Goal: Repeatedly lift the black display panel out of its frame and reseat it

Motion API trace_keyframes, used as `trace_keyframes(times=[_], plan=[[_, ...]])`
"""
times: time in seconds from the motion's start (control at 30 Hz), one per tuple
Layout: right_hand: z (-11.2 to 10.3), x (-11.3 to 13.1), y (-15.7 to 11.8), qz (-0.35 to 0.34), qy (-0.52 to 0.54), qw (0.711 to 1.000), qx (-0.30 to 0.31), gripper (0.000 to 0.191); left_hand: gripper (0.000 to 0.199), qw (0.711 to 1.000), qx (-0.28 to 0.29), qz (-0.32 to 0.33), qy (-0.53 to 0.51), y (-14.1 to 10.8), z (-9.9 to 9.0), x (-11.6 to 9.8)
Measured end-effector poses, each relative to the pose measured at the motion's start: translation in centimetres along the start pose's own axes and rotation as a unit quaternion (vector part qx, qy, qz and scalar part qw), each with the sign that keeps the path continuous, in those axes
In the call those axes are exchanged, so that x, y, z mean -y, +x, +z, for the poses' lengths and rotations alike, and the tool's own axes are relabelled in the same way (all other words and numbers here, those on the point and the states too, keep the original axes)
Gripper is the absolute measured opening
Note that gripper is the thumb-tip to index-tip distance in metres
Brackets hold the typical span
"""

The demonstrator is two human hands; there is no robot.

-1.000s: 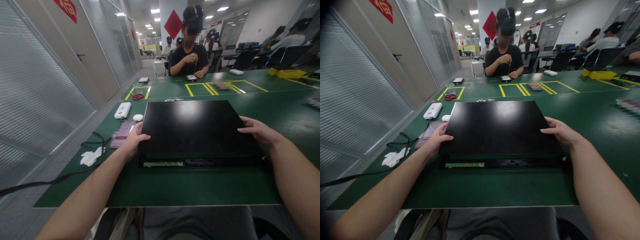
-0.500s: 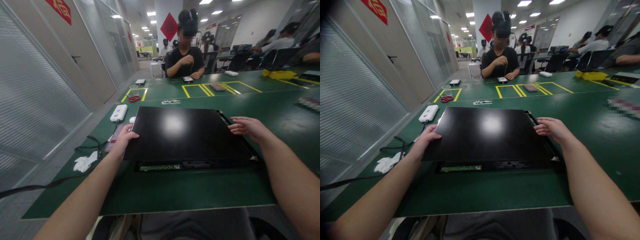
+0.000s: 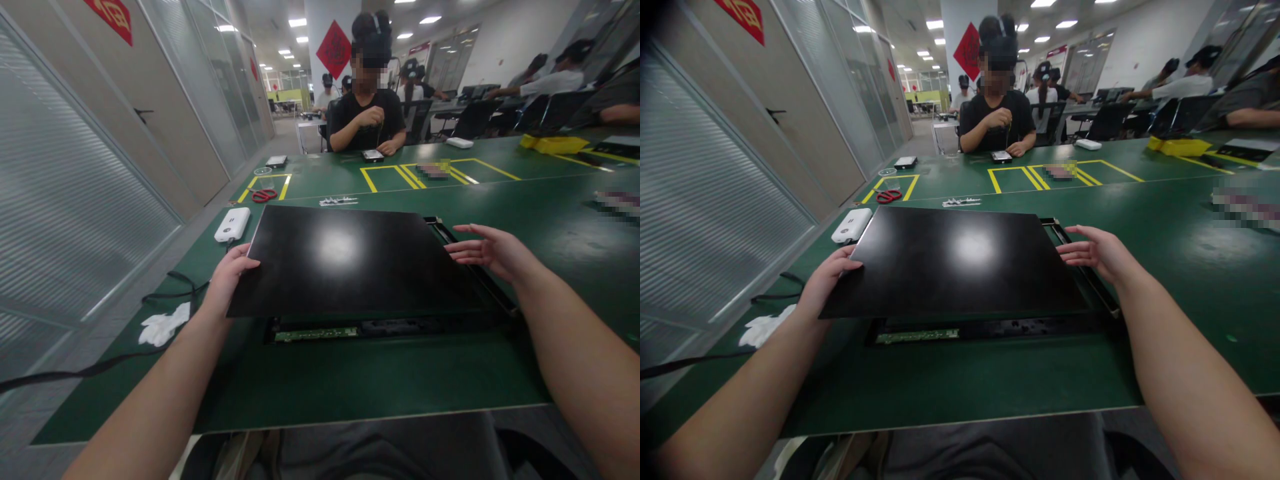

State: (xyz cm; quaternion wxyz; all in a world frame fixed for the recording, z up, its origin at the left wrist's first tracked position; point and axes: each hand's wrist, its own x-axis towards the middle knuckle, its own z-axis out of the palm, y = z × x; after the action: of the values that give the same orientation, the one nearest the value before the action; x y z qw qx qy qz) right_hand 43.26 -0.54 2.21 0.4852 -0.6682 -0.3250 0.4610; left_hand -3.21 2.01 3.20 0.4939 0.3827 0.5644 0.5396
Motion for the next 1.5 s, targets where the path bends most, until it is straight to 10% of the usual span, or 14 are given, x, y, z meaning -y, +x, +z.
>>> trace_keyframes(times=[0.4, 1.5], plan=[[-0.5, -0.1, 0.5, -0.015, -0.110, 0.986, -0.122, 0.030, 0.047, 0.995, 0.089, -0.033, 0.016, -1.5, 2.0, 2.1], [-0.9, -0.8, 1.2, -0.056, -0.178, 0.972, -0.144, 0.043, 0.044, 0.983, 0.180, -0.028, 0.023, -0.5, 1.0, 2.8]])
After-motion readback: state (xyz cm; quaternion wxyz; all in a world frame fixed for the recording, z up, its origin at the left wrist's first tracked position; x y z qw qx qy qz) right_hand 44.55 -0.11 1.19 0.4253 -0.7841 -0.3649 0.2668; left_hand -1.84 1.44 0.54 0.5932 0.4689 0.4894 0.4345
